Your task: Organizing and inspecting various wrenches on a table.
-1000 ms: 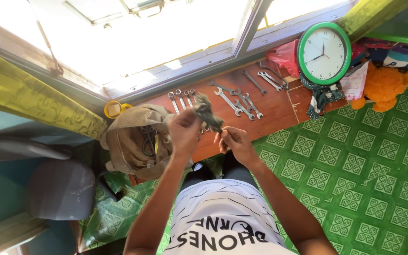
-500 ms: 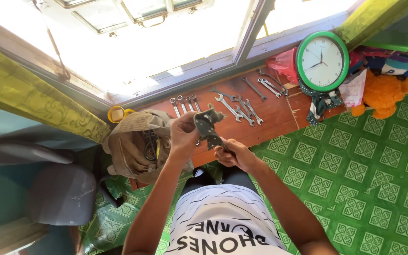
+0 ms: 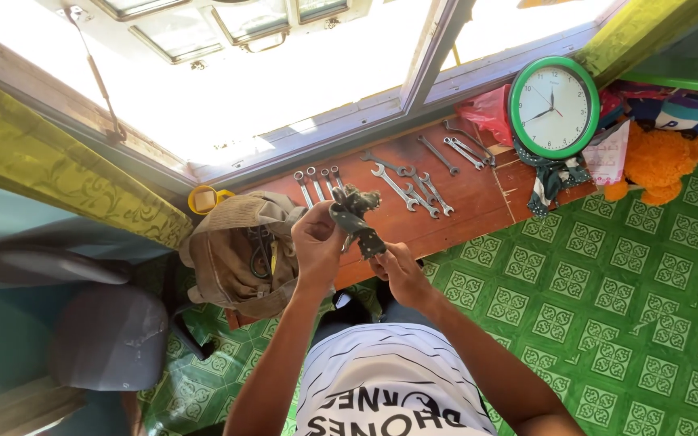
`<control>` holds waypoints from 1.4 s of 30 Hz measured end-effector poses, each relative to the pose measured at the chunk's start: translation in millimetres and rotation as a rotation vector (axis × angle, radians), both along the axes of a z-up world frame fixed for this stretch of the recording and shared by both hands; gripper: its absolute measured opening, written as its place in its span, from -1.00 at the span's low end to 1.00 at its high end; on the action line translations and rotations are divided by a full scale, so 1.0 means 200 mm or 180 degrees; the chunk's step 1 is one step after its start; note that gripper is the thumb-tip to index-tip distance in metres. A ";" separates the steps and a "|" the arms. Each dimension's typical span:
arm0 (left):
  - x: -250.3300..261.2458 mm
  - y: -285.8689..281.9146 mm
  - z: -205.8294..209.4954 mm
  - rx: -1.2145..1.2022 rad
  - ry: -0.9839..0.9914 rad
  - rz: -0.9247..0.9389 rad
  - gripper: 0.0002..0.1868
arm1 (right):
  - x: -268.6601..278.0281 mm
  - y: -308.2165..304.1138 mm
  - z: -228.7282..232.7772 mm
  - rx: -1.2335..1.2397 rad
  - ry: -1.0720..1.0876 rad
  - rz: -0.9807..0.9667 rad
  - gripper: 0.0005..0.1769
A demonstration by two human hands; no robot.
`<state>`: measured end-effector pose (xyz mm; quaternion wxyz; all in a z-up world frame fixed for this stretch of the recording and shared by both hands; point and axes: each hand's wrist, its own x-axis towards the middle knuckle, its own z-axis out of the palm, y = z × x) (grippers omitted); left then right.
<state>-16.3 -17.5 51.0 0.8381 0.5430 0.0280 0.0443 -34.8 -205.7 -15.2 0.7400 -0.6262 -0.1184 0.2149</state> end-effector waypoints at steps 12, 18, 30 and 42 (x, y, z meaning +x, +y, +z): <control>-0.02 -0.08 0.10 0.0336 -0.0075 0.0478 -0.90 | 0.15 0.02 0.03 0.0258 0.0099 0.0038 -0.64; 0.02 -0.14 0.10 0.0384 -0.0119 0.1142 -0.90 | 0.18 0.03 0.18 0.0286 0.0146 0.0062 -0.65; 0.02 -0.37 0.22 0.1124 -0.0505 0.0886 -0.84 | 0.58 -0.34 0.61 -0.1447 -0.1827 -0.0196 -0.76; 0.01 -0.53 0.26 0.1493 0.0126 0.0480 -0.78 | 0.67 -0.41 0.70 -0.0673 -0.1684 -0.0029 -0.76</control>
